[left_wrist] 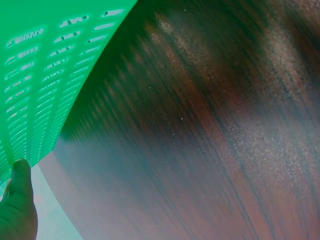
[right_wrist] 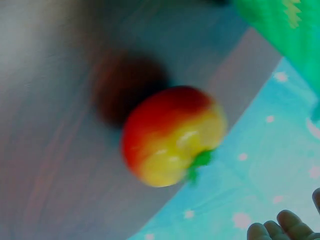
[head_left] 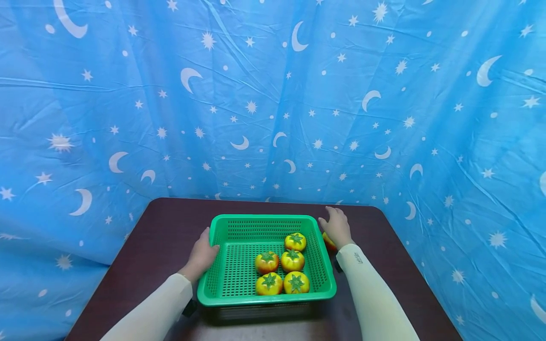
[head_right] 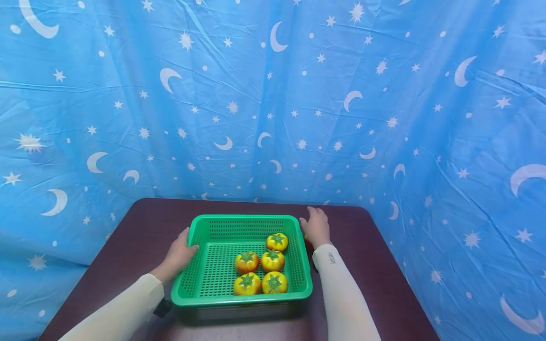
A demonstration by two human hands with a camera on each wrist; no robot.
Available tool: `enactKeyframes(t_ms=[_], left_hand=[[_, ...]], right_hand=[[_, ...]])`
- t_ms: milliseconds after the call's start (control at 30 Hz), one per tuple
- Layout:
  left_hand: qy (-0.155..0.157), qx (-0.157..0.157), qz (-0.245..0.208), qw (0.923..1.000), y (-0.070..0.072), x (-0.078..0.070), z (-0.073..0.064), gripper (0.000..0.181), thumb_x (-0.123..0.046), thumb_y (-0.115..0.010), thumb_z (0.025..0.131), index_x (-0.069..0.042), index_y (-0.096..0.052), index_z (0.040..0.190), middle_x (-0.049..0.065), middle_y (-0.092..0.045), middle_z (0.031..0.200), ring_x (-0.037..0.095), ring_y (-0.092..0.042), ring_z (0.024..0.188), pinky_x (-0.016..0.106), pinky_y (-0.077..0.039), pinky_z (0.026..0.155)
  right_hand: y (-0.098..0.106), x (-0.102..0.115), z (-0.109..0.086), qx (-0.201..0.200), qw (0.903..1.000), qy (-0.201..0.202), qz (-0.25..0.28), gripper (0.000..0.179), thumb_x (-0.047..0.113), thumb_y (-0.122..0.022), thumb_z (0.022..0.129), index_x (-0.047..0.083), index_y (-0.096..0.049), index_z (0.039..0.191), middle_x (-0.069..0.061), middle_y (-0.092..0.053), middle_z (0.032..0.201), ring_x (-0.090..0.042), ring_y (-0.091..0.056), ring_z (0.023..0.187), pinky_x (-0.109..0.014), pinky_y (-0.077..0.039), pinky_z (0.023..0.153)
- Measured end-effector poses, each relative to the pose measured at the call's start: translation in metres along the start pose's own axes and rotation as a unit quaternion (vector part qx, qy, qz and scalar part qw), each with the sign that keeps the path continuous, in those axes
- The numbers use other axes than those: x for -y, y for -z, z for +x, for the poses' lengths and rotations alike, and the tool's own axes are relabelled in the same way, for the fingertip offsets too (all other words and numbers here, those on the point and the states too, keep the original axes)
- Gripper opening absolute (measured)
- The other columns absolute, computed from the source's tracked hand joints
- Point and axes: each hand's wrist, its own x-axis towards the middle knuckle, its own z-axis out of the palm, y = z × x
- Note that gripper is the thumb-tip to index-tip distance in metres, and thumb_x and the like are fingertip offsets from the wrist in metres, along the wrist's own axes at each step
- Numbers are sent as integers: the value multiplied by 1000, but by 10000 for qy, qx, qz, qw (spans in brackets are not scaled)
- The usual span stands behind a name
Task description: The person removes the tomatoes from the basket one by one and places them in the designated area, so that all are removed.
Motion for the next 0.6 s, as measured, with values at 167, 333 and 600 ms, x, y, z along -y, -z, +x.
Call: enactKeyframes(t_ms=[167,333,600], left_hand=[[-19,16,17,10000,0,1,1,72,-8,-45,95,2,-2,150,30,-21,151,46,-27,137,60,-30,108],[-31,-10,2,10000,1,-1,-1,72,-7,-46,94,3,-2,150,31,-21,151,47,-27,137,60,-29,108],[10,-27,18,10000,0,1,0,72,-8,-46,94,2,-2,150,30,-21,151,46,-27,137,60,-30,108]], right_hand=[[2,18,2,89,9993,301,184,55,32,-54,95,10,-39,143,-18,-36,148,-38,-31,137,-56,-33,109],[3,32,3,147,9984,510,205,55,33,-55,95,10,-40,143,-17,-37,148,-37,-30,138,-55,-34,109],[3,50,3,378,9957,773,355,55,32,-56,94,12,-40,143,-14,-39,147,-34,-33,137,-53,-37,107]])
